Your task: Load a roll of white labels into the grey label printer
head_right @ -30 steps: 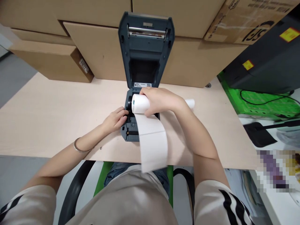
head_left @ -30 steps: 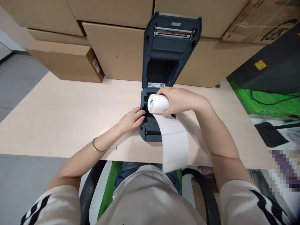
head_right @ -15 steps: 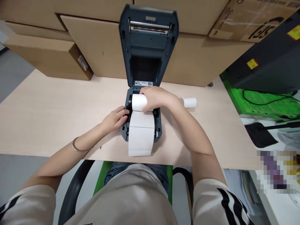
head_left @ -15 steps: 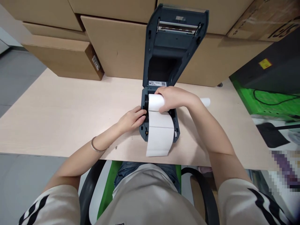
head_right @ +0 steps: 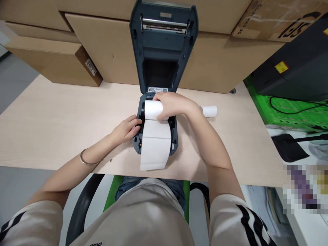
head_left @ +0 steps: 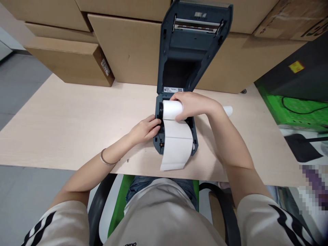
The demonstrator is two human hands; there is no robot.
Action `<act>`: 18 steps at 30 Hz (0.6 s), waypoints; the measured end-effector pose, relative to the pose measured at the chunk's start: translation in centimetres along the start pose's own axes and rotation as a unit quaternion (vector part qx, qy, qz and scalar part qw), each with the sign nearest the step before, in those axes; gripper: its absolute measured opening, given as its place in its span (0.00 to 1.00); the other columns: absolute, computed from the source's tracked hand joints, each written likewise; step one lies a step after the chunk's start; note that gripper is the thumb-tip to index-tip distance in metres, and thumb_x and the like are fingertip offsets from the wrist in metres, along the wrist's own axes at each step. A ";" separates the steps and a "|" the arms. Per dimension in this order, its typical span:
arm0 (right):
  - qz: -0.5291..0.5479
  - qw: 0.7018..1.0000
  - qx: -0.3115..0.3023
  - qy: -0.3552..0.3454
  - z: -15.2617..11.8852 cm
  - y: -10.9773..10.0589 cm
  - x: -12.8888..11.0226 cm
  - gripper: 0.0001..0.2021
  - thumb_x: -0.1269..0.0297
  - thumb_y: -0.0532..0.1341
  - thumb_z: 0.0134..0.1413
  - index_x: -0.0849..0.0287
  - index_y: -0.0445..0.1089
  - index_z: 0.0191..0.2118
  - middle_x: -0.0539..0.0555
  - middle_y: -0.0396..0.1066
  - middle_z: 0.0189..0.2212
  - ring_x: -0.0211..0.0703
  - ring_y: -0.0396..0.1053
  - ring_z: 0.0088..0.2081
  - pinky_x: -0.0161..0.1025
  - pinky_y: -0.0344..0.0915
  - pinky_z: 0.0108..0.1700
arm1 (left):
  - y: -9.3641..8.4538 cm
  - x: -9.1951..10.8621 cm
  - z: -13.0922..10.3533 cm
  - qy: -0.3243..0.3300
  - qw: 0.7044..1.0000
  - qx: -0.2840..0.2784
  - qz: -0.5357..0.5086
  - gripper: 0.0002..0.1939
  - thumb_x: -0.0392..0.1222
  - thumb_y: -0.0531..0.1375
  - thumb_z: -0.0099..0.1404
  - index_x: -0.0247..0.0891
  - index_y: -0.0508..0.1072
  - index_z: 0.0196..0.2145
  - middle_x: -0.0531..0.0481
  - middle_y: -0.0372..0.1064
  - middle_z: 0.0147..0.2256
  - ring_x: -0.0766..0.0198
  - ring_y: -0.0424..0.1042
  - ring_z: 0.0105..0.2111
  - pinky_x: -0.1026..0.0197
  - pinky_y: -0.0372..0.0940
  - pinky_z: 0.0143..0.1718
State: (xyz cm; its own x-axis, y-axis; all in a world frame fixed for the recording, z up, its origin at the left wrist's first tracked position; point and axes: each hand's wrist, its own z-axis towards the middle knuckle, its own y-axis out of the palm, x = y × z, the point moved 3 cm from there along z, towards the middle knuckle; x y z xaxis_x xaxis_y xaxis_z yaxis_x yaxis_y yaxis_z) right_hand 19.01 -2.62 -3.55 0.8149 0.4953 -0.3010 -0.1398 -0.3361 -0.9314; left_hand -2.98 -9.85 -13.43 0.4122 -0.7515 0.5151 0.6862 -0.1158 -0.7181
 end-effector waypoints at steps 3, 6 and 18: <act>-0.008 1.000 0.002 0.000 0.0 -0.1 0.1 0.32 0.55 0.72 0.38 0.53 0.72 0.53 0.55 0.77 0.52 0.56 0.75 0.48 0.44 0.69 0.43 | 0.1 0.0 -0.1 -0.004 1.000 0.001 0.001 0.22 0.54 0.43 0.81 0.40 0.72 0.48 0.49 0.64 0.37 0.61 0.67 0.31 0.59 0.68 0.36; 0.004 1.000 0.000 -0.002 0.0 0.3 0.3 0.32 0.54 0.72 0.38 0.51 0.72 0.54 0.54 0.77 0.53 0.55 0.75 0.49 0.44 0.70 0.43 | 0.1 0.0 0.0 -0.014 1.000 -0.007 0.004 0.24 0.56 0.42 0.81 0.40 0.72 0.50 0.48 0.64 0.37 0.61 0.68 0.32 0.58 0.69 0.37; 0.094 0.993 0.040 -0.052 -1.6 -0.3 0.6 0.31 0.50 0.70 0.50 0.52 0.73 0.60 0.57 0.73 0.62 0.61 0.71 0.61 0.55 0.67 0.63 | -0.4 0.5 -0.1 -0.015 0.999 -0.003 0.035 0.25 0.55 0.42 0.81 0.40 0.73 0.54 0.47 0.67 0.37 0.59 0.71 0.33 0.57 0.69 0.36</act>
State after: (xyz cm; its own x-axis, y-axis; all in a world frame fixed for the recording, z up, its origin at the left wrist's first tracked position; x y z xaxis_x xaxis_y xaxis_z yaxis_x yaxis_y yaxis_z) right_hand 20.42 -3.53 -3.11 0.7078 0.5112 -0.4876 -0.3324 -0.3681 -0.8684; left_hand -3.09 -10.19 -12.97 0.4776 -0.7376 0.4774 0.6516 -0.0671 -0.7556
